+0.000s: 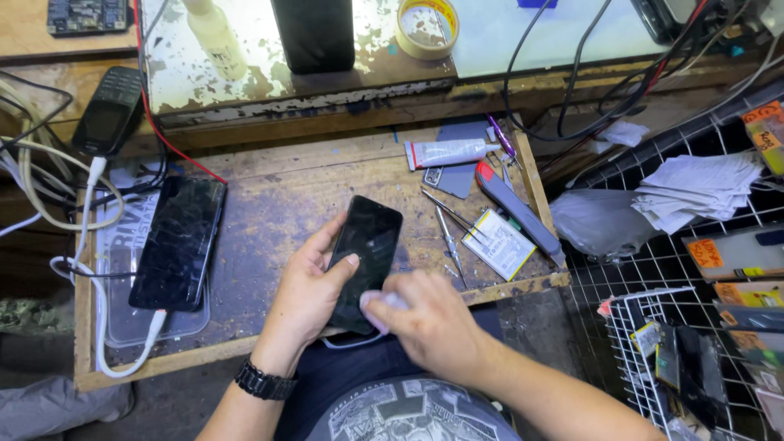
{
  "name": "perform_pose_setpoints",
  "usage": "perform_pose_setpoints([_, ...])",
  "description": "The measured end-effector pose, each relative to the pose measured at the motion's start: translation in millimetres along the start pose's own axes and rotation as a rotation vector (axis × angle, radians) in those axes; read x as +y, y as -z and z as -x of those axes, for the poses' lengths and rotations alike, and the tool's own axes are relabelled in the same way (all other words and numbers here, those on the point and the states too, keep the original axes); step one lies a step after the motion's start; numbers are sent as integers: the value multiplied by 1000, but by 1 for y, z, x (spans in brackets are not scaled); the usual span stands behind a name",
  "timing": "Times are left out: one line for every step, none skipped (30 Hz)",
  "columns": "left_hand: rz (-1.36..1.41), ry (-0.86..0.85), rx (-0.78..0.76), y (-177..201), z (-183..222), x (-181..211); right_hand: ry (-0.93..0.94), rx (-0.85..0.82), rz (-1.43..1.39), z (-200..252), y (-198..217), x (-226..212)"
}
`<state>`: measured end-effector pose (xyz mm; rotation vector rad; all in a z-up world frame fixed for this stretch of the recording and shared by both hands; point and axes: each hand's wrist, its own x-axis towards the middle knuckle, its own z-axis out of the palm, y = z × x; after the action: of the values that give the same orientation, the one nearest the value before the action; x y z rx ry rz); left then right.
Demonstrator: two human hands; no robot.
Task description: The person cleans and prepares a mobile phone screen for repair by hand and with a cloth, applying liquid from a small bottle to the surface and wiping it thoroughly.
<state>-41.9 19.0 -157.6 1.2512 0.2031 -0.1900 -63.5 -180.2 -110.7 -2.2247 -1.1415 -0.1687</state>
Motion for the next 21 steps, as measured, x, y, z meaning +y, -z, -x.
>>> perform_pose_setpoints([-18, -9, -2, 1, 0, 0, 3, -18, -12, 0, -1, -1])
perform_pose_setpoints([-36, -19, -4, 2, -1, 0, 31, -28, -22, 0, -3, 1])
perform_pose_setpoints([-51, -20, -10, 1, 1, -2, 51, -41, -33, 3, -3, -1])
perform_pose_setpoints([-26, 9, 4, 1, 3, -4, 70, -54, -44, 6, -4, -2])
perform_pose_setpoints([-1, 32, 17, 1, 3, -5, 39, -30, -21, 7, -3, -2])
perform_pose_setpoints([25, 55, 29, 0, 3, -6, 8, -6, 2, 8, -1, -2])
perform_pose_setpoints([9, 3, 12, 1, 1, -5, -14, 21, 27, 6, 0, 0])
perform_pose_setpoints([-6, -49, -6, 1, -1, -4, 23, -14, 15, 4, 1, 1])
perform_pose_setpoints([-21, -90, -25, 1, 0, -4, 52, -53, -3, 3, 1, 0])
perform_pose_setpoints([-9, -58, -12, 2, 1, -4, 80, -91, -20, 4, 1, -2])
perform_pose_setpoints([3, -25, 0, 2, 2, -5, 57, -61, 2, 5, -1, -3])
perform_pose_setpoints([15, 8, 11, 2, 3, -6, 33, -30, 24, 5, -2, -3])
perform_pose_setpoints([22, 10, 13, 1, 1, -6, 13, 3, 51, 5, -3, -2])
perform_pose_setpoints([28, 12, 15, 0, 0, -6, 25, 12, 52, 5, -4, -2])
perform_pose_setpoints([35, 16, 22, 0, 0, -6, 38, 18, 48, 6, -5, -2])
perform_pose_setpoints([13, -11, 9, 1, 1, -6, 51, 24, 44, 7, -6, -3])
perform_pose_setpoints([-9, -40, -4, 1, 1, -5, 66, 15, 23, 7, -6, -2])
perform_pose_setpoints([-32, -69, -17, 2, 1, -5, 82, 6, 3, 8, -6, -1])
perform_pose_setpoints([5, -27, -9, 1, 2, -6, 86, -7, -18, 11, -5, -2])
perform_pose_setpoints([42, 15, 0, 0, 3, -7, 57, -14, 3, 13, -3, -3])
perform_pose_setpoints([75, 42, 8, 1, 0, -5, 41, -15, 28, 11, -2, -1])
